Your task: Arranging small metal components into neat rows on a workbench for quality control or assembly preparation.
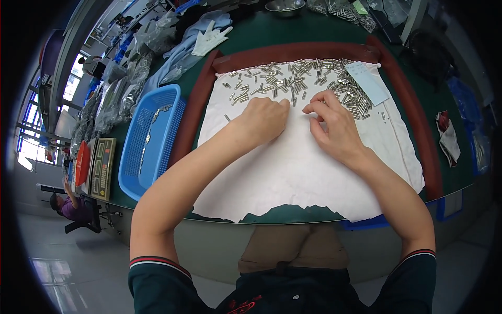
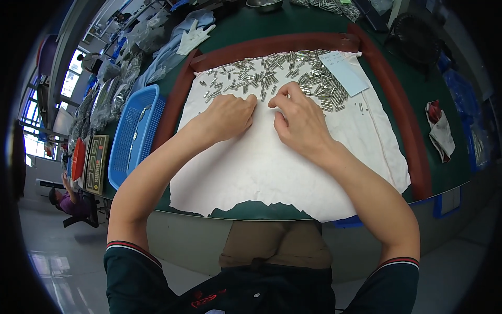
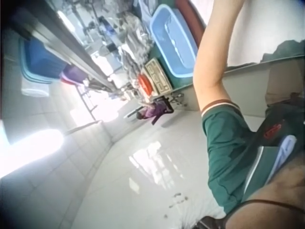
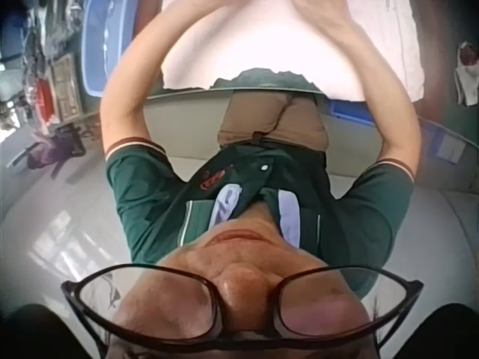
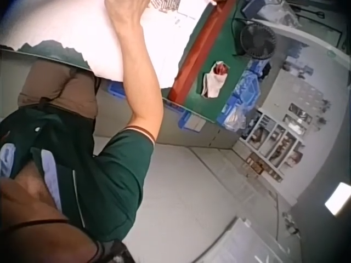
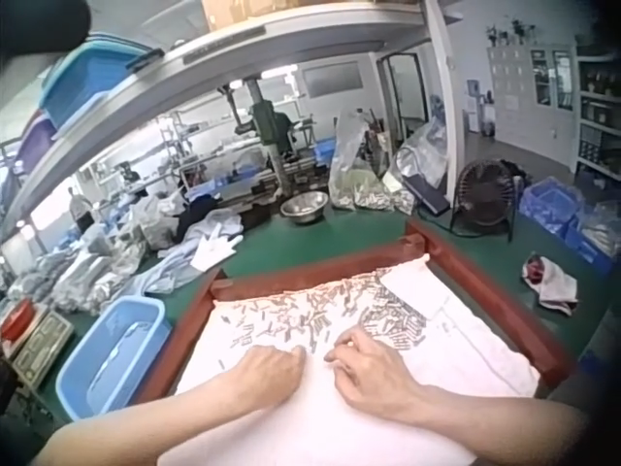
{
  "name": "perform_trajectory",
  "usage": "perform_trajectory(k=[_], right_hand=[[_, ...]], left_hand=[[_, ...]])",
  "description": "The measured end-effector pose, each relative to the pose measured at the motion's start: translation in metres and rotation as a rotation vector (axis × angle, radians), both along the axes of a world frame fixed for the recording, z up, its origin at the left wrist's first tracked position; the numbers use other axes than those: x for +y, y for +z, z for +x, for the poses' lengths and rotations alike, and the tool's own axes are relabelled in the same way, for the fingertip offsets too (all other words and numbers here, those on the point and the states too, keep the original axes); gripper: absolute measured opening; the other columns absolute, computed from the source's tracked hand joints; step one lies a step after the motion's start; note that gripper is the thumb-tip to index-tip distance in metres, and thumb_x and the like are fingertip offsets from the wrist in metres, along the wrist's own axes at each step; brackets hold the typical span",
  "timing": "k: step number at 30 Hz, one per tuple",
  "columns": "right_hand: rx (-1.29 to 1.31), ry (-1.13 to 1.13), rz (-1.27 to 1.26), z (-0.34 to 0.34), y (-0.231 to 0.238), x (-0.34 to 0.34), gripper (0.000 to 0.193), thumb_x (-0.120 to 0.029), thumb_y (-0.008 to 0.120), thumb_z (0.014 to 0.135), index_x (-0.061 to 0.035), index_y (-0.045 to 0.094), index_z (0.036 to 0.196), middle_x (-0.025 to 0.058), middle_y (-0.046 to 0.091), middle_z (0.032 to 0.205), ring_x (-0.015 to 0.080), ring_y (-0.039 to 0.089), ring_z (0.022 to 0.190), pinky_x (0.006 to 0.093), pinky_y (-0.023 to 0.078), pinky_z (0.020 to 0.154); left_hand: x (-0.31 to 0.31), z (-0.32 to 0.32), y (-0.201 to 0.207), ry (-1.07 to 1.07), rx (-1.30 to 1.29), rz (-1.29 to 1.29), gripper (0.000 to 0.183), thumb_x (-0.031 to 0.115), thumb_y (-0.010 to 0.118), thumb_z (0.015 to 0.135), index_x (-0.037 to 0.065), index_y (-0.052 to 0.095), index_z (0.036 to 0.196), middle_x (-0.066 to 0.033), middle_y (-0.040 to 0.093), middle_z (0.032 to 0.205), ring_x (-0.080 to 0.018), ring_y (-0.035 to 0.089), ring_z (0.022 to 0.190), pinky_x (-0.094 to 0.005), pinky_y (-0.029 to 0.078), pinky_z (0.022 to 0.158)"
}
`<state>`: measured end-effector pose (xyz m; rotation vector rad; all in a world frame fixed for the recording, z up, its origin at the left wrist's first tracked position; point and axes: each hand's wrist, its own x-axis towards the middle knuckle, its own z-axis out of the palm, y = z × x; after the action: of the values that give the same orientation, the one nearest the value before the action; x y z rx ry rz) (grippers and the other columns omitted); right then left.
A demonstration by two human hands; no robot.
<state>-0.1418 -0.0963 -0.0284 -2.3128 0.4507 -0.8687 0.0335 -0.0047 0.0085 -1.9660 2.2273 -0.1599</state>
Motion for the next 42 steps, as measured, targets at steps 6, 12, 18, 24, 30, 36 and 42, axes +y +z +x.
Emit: perform_trajectory(k=[6,12,18,24,30,36,42], right_hand=[[0.004,0.007,-0.013,0.000,0.001,0.000,0.017,0.001,0.059,0.076,-0.0014,0.064,0.093,0.0117,0.056,0.102,0.0301,0.062,0.078,0.0421,0.050,0.070],[-0.019,0.014,0.005,-0.002,-0.001,0.000,0.016,0.001,0.059,0.076,-0.0007,0.064,0.091,0.0117,0.057,0.101,0.0296,0.062,0.077,0.0416,0.050,0.070],[-0.031,0.024,-0.025,-0.001,-0.003,0.002,0.015,0.003,0.058,0.076,-0.0001,0.064,0.089,0.0114,0.057,0.095,0.0284,0.061,0.076,0.0399,0.049,0.068],[-0.021,0.025,-0.015,0.002,0.000,0.004,0.016,0.002,0.058,0.077,0.0002,0.065,0.091,0.0104,0.057,0.093,0.0275,0.060,0.073,0.0385,0.048,0.065],[-0.005,0.018,0.032,0.000,-0.005,0.000,0.013,0.002,0.058,0.078,0.0011,0.065,0.090,0.0109,0.058,0.089,0.0256,0.061,0.072,0.0368,0.049,0.063],[0.052,0.096,-0.176,0.019,0.012,0.010,0.012,0.002,0.061,0.075,-0.0017,0.066,0.086,0.0107,0.060,0.083,0.0283,0.059,0.080,0.0401,0.047,0.074],[0.206,0.170,-0.377,0.103,0.028,0.004,0.020,-0.008,0.067,0.077,0.0001,0.067,0.095,0.0124,0.059,0.095,0.0292,0.055,0.097,0.0401,0.046,0.084]], left_hand=[[0.009,-0.004,-0.003,0.043,-0.019,0.011,0.013,0.012,0.052,0.088,-0.001,0.051,0.088,-0.0142,0.061,0.059,-0.0313,0.064,0.055,-0.0420,0.050,0.055],[0.054,0.000,0.044,0.178,0.029,0.055,0.012,0.008,0.052,0.090,-0.002,0.046,0.090,-0.0192,0.058,0.059,-0.0362,0.061,0.057,-0.0453,0.047,0.056],[0.146,0.047,0.093,0.505,-0.030,-0.079,0.012,0.011,0.048,0.095,0.000,0.042,0.092,-0.0218,0.058,0.065,-0.0406,0.059,0.063,-0.0500,0.045,0.059],[0.212,0.122,0.091,0.629,-0.129,-0.172,0.010,0.012,0.049,0.096,0.002,0.044,0.095,-0.0212,0.060,0.072,-0.0398,0.061,0.072,-0.0504,0.044,0.065],[0.161,0.075,0.078,0.489,0.092,-0.417,0.032,0.004,0.070,0.080,0.001,0.058,0.110,-0.0154,0.061,0.095,-0.0360,0.060,0.087,-0.0428,0.048,0.075],[0.101,0.064,0.035,0.445,0.288,-0.168,0.030,-0.003,0.069,0.080,-0.002,0.064,0.110,-0.0157,0.061,0.104,-0.0310,0.062,0.095,-0.0370,0.051,0.082],[0.070,0.080,0.002,0.517,0.497,-0.190,0.046,0.005,0.068,0.083,-0.003,0.055,0.126,-0.0177,0.052,0.118,-0.0306,0.060,0.100,-0.0370,0.048,0.087]])
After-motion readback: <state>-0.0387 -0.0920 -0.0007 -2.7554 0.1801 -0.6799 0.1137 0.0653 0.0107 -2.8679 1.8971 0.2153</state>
